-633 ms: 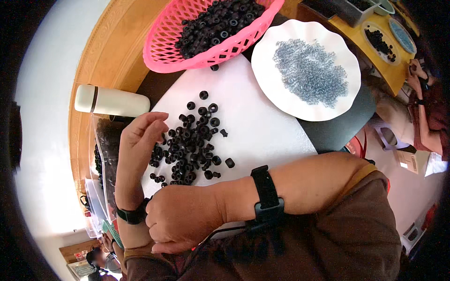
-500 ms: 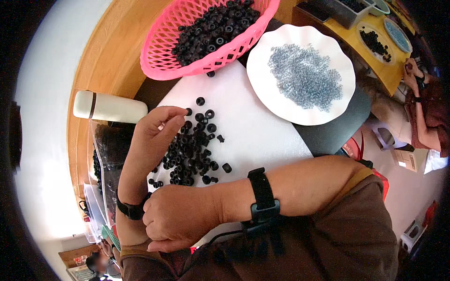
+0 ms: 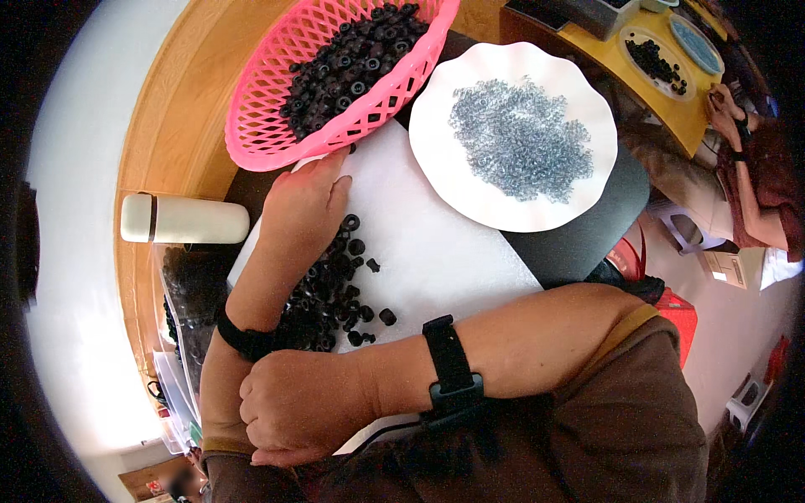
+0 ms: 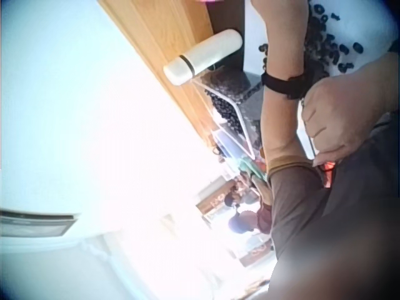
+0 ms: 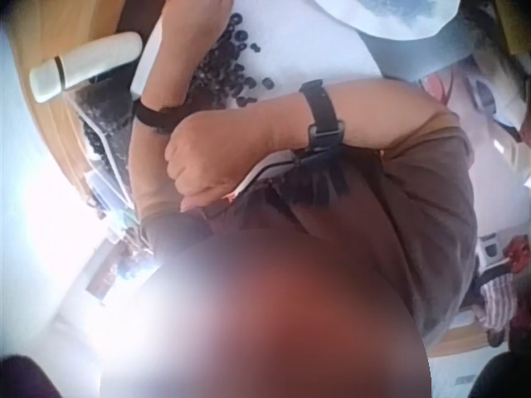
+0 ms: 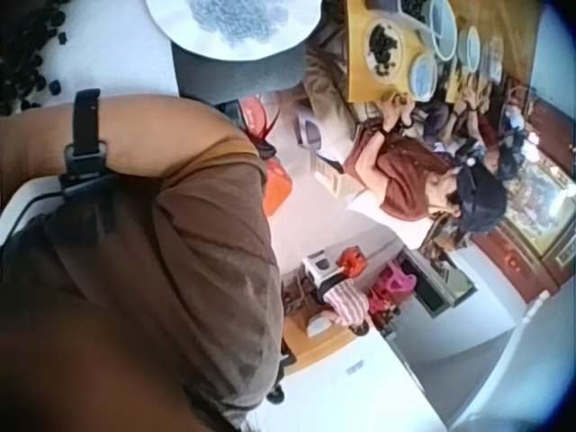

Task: Assembling small black plastic rings by inserting tiny metal or plastic pins into them by hand.

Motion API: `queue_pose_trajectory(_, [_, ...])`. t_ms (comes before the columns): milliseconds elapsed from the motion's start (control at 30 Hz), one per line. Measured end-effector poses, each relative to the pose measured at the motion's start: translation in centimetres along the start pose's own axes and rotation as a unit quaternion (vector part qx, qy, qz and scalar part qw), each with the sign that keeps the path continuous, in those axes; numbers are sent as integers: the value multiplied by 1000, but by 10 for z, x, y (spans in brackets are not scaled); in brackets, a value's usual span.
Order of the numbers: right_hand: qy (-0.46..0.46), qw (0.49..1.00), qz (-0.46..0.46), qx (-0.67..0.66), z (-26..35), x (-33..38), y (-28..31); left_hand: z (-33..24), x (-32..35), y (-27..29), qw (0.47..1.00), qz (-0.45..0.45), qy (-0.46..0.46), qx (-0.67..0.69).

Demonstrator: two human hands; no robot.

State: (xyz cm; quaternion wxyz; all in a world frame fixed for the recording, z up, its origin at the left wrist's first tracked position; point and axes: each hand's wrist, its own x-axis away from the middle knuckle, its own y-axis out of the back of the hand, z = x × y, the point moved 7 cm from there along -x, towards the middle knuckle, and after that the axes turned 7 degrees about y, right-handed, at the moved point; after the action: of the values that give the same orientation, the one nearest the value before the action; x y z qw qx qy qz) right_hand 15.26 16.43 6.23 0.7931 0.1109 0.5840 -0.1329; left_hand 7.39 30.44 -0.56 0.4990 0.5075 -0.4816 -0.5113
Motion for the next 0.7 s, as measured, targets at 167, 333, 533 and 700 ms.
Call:
queue_pose_trajectory(167, [-14, 1000, 3, 7, -3, 3, -1, 8, 9, 4, 999, 23, 20, 45])
queue_pose_trajectory(333, [-22, 1000, 11, 3, -2, 3, -4, 34, 14, 3, 976, -26, 105, 188])
queue_pose_trajectory(533, [-16, 1000, 18, 3, -2, 2, -5, 45, -1, -23, 926, 29, 190, 326])
queue_pose_trajectory(700, [-14, 1000, 4, 3, -2, 3, -5, 32, -7, -14, 956, -8, 201, 212])
